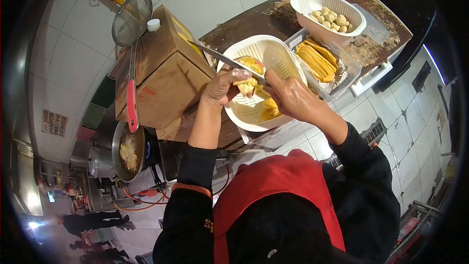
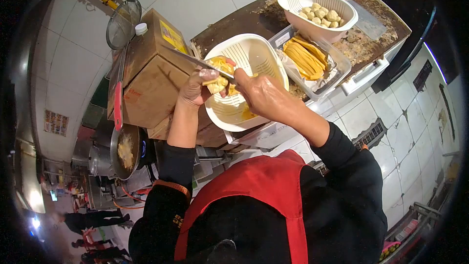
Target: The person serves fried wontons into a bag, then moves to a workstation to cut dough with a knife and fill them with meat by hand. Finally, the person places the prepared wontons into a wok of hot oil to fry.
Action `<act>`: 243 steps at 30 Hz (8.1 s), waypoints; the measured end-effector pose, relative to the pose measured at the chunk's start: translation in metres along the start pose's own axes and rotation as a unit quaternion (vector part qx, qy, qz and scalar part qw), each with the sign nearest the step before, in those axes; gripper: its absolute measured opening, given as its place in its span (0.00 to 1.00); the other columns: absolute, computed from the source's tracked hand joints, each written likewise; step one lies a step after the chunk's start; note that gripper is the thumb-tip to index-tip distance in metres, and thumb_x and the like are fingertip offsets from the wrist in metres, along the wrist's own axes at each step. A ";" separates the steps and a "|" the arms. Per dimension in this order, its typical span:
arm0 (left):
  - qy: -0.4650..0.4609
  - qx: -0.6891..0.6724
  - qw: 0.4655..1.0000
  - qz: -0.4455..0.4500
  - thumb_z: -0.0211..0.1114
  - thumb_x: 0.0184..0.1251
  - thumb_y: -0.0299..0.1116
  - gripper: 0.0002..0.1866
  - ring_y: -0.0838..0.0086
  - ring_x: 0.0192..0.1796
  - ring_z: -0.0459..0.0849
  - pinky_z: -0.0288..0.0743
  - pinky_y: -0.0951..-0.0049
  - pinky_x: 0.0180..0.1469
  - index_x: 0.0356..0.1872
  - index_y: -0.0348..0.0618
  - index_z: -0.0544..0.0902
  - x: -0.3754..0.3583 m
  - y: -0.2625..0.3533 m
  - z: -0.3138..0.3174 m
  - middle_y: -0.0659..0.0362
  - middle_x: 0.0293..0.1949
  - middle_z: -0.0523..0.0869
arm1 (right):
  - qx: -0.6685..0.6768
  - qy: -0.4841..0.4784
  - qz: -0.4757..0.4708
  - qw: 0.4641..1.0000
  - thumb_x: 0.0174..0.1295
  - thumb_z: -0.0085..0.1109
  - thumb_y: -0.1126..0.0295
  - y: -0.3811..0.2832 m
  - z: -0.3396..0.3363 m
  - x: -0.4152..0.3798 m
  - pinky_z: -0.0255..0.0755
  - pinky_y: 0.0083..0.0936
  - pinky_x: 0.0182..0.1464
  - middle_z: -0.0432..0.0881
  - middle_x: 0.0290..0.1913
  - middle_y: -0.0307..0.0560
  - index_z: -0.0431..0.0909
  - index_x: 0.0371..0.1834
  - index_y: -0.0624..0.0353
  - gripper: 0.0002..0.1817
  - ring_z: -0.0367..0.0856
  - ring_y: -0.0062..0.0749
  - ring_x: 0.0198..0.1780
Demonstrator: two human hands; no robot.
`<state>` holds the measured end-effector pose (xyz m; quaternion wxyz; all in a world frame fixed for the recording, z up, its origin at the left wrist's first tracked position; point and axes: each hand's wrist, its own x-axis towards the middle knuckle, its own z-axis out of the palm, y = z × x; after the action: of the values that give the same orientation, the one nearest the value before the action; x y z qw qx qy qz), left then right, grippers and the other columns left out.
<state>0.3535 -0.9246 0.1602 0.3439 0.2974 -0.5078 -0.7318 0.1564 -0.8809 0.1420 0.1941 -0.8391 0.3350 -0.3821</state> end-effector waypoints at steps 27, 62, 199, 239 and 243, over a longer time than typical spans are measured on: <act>0.170 -0.114 0.941 0.269 0.44 0.54 0.31 0.10 0.70 0.38 0.76 0.70 0.71 0.47 0.34 0.39 0.71 0.028 -0.018 -0.017 0.55 0.32 0.77 | -0.010 -0.022 0.103 0.994 0.59 0.48 0.78 -0.003 0.008 -0.032 0.62 0.43 0.21 0.70 0.18 0.62 0.56 0.35 0.64 0.10 0.71 0.59 0.22; 0.204 0.064 0.976 0.031 0.56 0.53 0.29 0.19 0.76 0.38 0.79 0.75 0.78 0.36 0.48 0.36 0.71 -0.015 -0.025 -0.022 0.56 0.38 0.78 | -0.130 -0.124 0.217 0.959 0.48 0.50 0.78 0.023 0.008 0.025 0.72 0.39 0.36 0.77 0.27 0.64 0.65 0.39 0.70 0.14 0.79 0.55 0.33; -0.111 -0.217 0.964 0.106 0.53 0.33 0.34 0.45 0.62 0.28 0.76 0.72 0.68 0.32 0.63 0.30 0.55 0.033 0.011 0.046 0.47 0.28 0.76 | 0.039 0.146 0.027 0.988 0.48 0.66 0.64 0.056 -0.037 0.026 0.69 0.24 0.30 0.77 0.28 0.48 0.71 0.33 0.65 0.18 0.77 0.29 0.31; 0.029 0.328 0.904 0.274 0.52 0.35 0.19 0.31 0.69 0.58 0.68 0.62 0.75 0.58 0.52 0.27 0.71 0.011 0.000 0.063 0.51 0.55 0.68 | 0.458 0.023 0.125 0.880 0.56 0.59 0.58 0.038 -0.049 0.028 0.66 0.14 0.32 0.72 0.27 0.35 0.72 0.36 0.60 0.16 0.70 0.15 0.30; 0.033 0.301 0.906 0.294 0.53 0.36 0.19 0.32 0.68 0.57 0.69 0.62 0.75 0.58 0.53 0.26 0.70 0.013 -0.004 0.064 0.50 0.53 0.69 | 0.445 0.077 0.150 0.879 0.56 0.58 0.57 0.036 -0.051 0.029 0.65 0.14 0.33 0.74 0.29 0.35 0.73 0.35 0.58 0.15 0.69 0.14 0.31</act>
<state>0.2946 -0.8997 0.1749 0.4544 0.2479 -0.7568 -0.3991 0.1169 -0.9302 0.1683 0.5757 -0.5716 0.2658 -0.5207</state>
